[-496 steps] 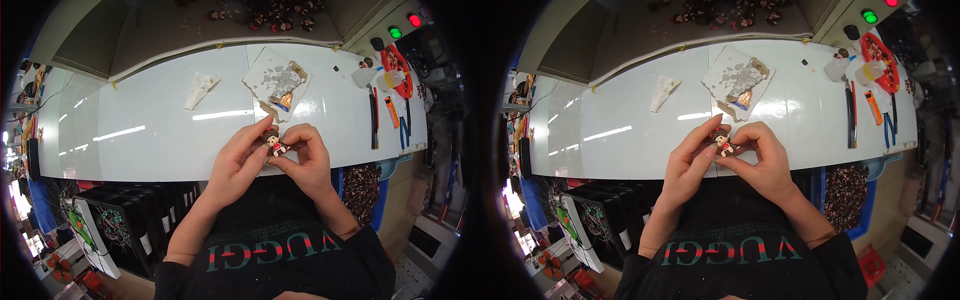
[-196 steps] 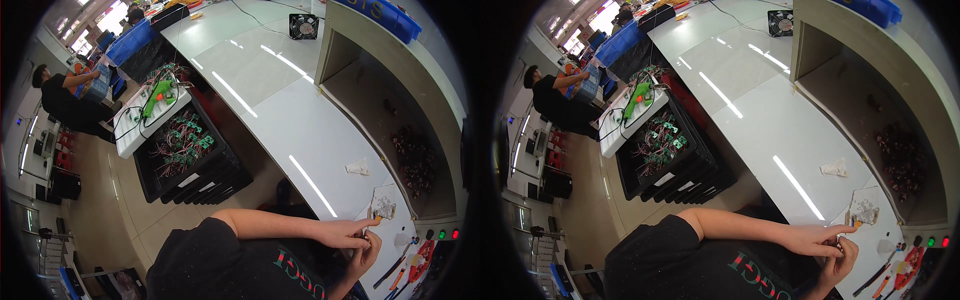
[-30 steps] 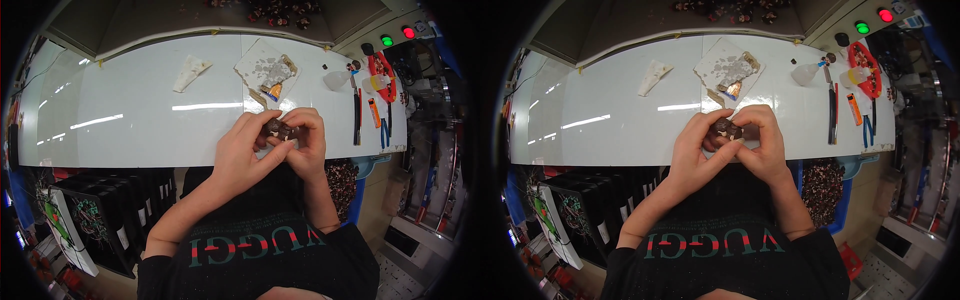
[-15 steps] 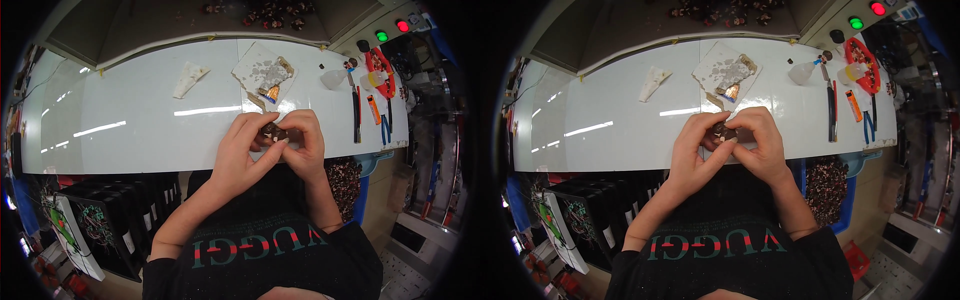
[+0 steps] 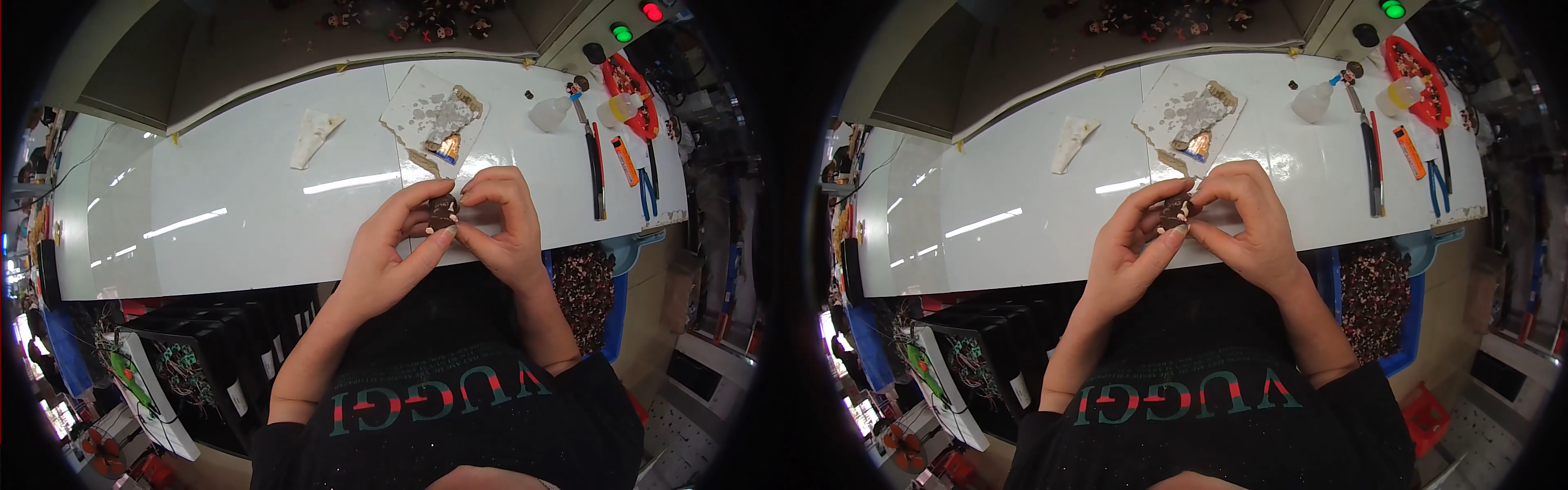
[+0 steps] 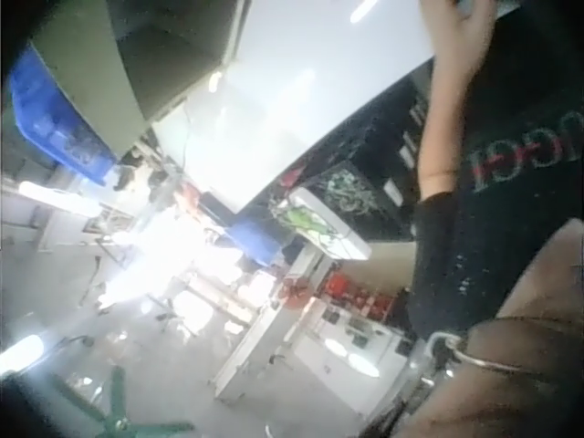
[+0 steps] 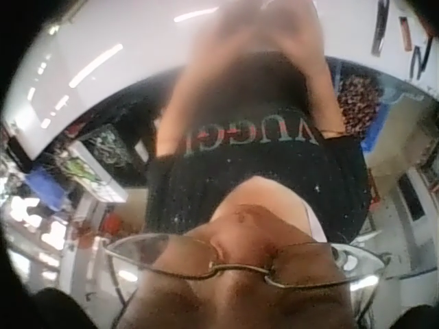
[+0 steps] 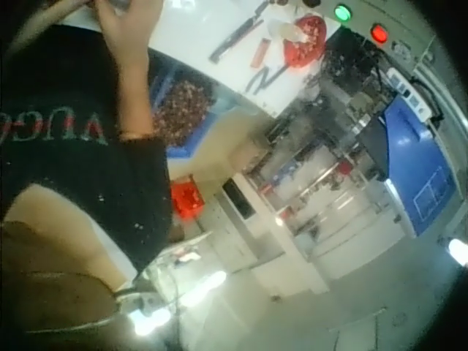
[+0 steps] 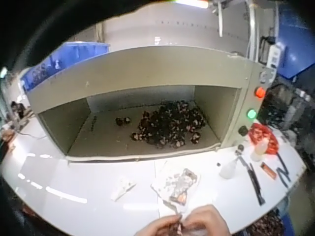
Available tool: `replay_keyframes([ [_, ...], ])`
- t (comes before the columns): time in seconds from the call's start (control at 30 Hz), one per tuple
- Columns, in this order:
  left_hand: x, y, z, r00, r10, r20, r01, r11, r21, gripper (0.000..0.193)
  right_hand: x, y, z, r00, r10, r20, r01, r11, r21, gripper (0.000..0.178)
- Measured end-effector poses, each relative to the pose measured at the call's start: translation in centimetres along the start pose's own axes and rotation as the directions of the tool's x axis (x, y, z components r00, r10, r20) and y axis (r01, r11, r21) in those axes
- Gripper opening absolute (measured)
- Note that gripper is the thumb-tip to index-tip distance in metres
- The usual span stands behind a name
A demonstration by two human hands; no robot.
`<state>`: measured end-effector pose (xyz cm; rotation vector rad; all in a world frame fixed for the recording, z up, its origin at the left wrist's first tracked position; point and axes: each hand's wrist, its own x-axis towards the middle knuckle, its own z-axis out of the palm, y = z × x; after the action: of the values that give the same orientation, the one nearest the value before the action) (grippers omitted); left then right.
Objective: The person assembles small character figurines by hand, joining figurine parts with glue from a glue bottle at a workshop desk.
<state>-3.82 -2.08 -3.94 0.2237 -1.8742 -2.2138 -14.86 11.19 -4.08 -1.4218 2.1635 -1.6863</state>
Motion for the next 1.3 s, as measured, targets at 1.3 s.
replay_keyframes([
  [1.3,-0.1,3.3,-7.0,0.993,0.026,0.114,-0.069,0.920,0.387,0.040,-9.2,-5.8,-18.9,0.794,0.596,-0.117,-0.464,0.471,-0.750,0.040],
])
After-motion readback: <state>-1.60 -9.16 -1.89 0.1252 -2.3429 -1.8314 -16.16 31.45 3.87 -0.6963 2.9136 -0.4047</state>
